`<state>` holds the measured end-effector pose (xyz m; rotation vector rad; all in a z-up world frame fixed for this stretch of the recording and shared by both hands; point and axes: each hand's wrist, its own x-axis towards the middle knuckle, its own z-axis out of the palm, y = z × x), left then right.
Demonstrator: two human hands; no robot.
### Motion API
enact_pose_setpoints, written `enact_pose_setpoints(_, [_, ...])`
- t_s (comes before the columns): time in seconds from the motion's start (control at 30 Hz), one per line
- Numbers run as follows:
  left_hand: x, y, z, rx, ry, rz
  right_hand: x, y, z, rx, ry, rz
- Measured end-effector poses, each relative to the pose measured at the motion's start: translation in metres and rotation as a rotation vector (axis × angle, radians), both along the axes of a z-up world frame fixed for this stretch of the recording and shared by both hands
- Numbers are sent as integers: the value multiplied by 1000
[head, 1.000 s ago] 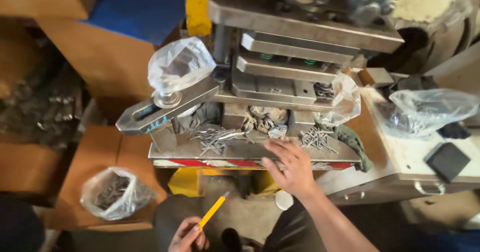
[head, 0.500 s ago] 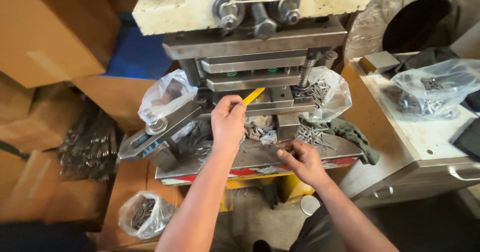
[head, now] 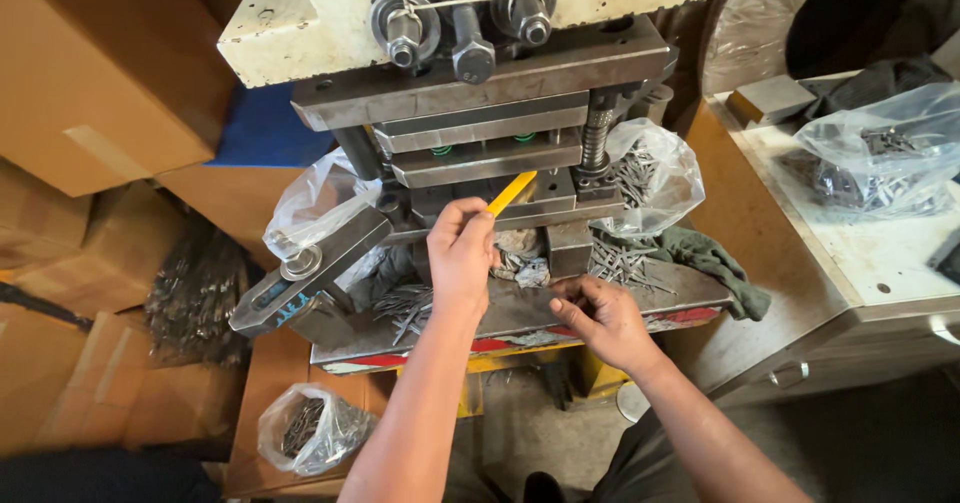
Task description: The person repeatedly places small metal pieces into a press machine and uses a yellow tool to assist with positioning. They then operate the press to process the pieces and remove the finished items.
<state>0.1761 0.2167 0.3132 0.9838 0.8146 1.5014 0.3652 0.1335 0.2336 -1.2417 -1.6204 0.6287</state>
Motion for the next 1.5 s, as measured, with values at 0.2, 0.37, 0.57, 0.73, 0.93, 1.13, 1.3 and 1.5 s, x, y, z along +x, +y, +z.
enact_pose_setpoints(0.2, [-27,-2,9,18,60,136,0,2,0,8,10,8])
enact_pose_setpoints(0.37, [-38,15,23,-35,158,103,-2,0,1,63,-37,-2])
enact_pose_setpoints(0.57, [-38,32,32,-222,34,36,-3,-2,4,61,-51,-10])
enact_pose_setpoints(0.73, [-32,28,22,-149,-48,19,-6,-3,7,12,-16,-13])
enact_pose_setpoints(0.93, [-14,22,20,-44,18,48,-5,-3,5,52,-30,0])
enact_pose_setpoints(1.13, [-7,-5,26,-49,78,6,-3,-1,1,6,-46,-21])
enact_pose_setpoints(1.3, [-52,-77,-29,-75,82,27,-5,-14,19,149,-47,-38])
enact_pose_setpoints(1.5, [-134,-183,-214,-419,-321,-187,8,0,86,735,-666,-156])
